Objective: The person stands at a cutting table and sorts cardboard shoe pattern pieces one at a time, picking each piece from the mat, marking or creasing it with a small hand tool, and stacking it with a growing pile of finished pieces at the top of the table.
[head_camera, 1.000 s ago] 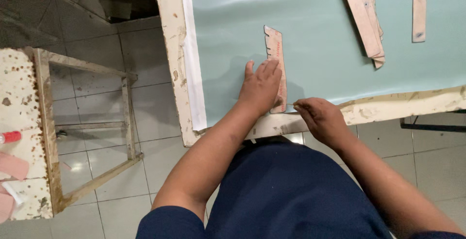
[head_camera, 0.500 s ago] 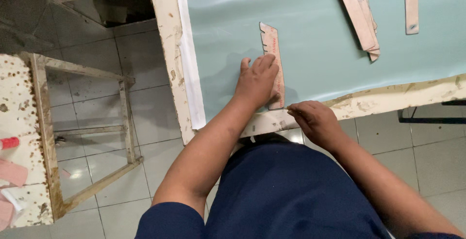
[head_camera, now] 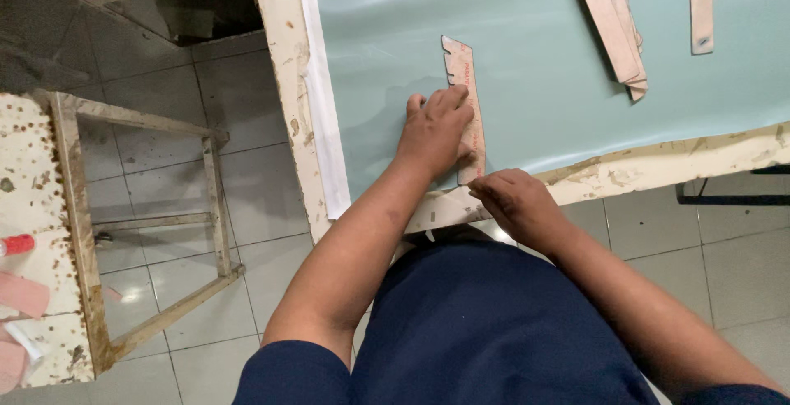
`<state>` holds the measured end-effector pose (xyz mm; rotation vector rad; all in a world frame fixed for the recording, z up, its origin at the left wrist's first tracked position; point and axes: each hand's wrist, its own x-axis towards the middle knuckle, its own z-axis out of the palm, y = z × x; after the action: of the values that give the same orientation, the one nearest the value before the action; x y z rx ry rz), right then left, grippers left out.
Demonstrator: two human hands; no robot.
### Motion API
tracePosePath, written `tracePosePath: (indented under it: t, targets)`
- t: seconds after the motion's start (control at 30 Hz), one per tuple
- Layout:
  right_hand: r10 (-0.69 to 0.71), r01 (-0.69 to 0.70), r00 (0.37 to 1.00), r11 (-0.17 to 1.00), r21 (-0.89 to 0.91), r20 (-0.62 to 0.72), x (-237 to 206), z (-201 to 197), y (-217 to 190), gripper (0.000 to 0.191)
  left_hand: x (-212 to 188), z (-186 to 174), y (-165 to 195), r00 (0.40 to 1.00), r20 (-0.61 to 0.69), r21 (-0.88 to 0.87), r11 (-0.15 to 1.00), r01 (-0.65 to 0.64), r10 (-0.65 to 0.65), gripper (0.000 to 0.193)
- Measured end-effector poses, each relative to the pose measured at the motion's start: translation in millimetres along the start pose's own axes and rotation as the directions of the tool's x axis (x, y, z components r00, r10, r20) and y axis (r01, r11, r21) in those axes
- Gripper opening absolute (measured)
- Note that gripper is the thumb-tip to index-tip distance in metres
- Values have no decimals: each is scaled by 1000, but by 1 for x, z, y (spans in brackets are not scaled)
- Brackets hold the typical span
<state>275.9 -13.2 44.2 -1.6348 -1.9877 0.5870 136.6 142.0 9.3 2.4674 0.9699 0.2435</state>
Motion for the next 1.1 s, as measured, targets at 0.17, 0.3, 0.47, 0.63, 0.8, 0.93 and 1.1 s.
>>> tracePosePath:
  t: [0.17,0.3,0.47,0.63,0.8,0.93,1.1]
  targets:
    - [30,-30,999,999,10,24,6,1,-3,12,3,0,-7,1000,3,-38,999,21,-21,32]
    - [-22,21,1000,998,-61,-21,18,5,-5,10,3,-4,-11,1000,-25,-53,999,12,-13,17]
    - [-60,39,993,979,-200,-100,48,4,5,6,2,-5,-14,999,-24,-66,997,28,-30,16]
    - [-35,13,980,994,-108,-196,72,0,10,8,-2,2,-19,998,-60,-59,998,6,-10,24]
    - [508,-486,854,856,180,-110,65,-10,10,20,-22,18,-19,963,-265,-69,995,-66,45,34]
    - [718,-709,667,528,468,198,53,-11,24,30,-47,39,4,911,-166,-547,804,234,-378,31]
    - [679,-674,627,228,703,381,41,-7,50,34,-35,44,21,795,29,-826,433,361,-606,43]
